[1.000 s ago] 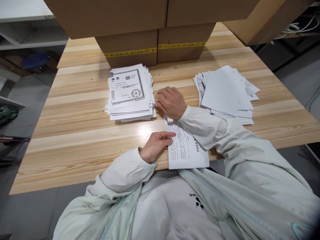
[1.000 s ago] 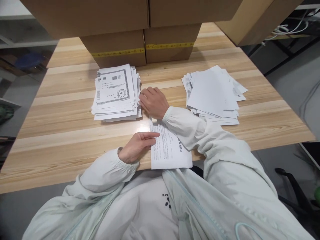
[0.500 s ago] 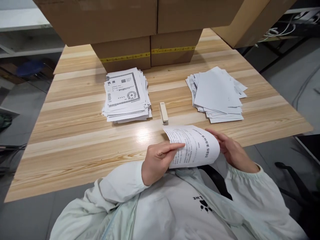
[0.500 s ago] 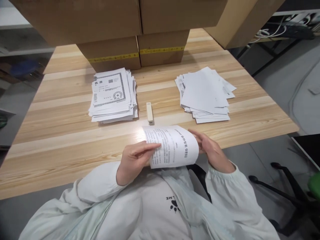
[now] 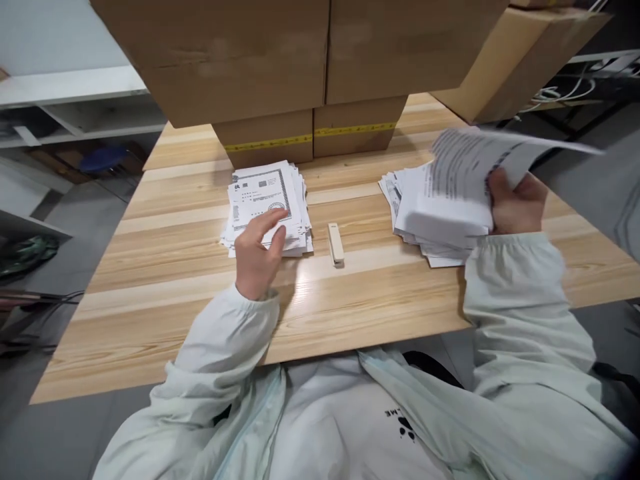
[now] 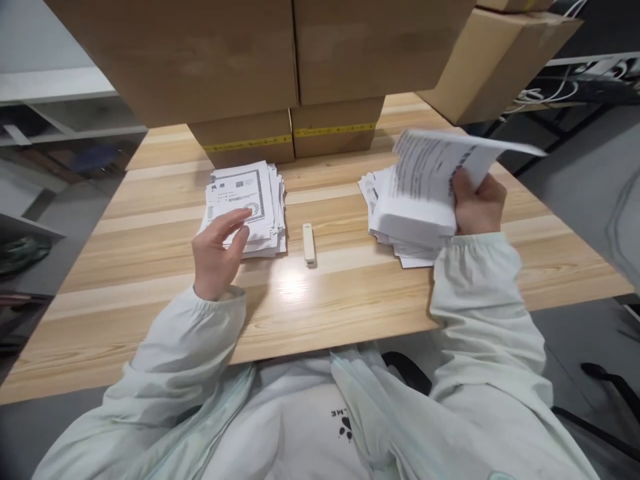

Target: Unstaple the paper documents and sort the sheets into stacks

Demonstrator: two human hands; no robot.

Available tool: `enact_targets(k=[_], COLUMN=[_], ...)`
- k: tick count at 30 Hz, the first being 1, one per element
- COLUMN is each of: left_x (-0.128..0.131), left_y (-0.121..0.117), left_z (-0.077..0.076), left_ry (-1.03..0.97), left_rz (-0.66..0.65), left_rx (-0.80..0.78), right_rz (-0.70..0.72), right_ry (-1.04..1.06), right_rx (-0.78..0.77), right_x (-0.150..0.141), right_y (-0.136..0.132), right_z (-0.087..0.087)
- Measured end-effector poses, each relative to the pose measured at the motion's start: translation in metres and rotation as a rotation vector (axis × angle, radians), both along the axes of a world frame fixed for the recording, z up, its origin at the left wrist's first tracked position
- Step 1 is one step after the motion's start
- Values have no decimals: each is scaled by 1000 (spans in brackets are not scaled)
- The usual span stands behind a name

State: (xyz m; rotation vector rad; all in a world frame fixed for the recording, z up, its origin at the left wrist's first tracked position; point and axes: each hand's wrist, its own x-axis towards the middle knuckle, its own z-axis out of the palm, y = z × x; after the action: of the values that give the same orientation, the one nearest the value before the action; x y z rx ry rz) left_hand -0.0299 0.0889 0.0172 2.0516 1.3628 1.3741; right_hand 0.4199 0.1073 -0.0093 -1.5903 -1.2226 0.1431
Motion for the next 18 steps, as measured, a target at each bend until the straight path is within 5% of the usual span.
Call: enact_targets(k=[3, 6, 10, 12, 15, 18], left_x=[-24, -33, -32, -31, -30, -31], left_y=[27, 38, 37, 36, 35, 36], left_z=[-16, -30, -36, -37, -40, -44], left_ry=[167, 287, 336, 323, 281, 242], left_rz=[100, 96, 108, 113, 111, 109], left_rx=[4, -77, -144, -161, -162, -154], right_rz=[-201, -340, -468, -255, 211, 731], right_ry=[-9, -93, -391, -459, -273, -204], right_rx=[-167, -282, -139, -64, -16, -174], right_x=[24, 28, -6, -45, -121, -188], right_y=[14, 0, -27, -35, -32, -7], right_z=[-26, -37, -6, 23, 58, 61])
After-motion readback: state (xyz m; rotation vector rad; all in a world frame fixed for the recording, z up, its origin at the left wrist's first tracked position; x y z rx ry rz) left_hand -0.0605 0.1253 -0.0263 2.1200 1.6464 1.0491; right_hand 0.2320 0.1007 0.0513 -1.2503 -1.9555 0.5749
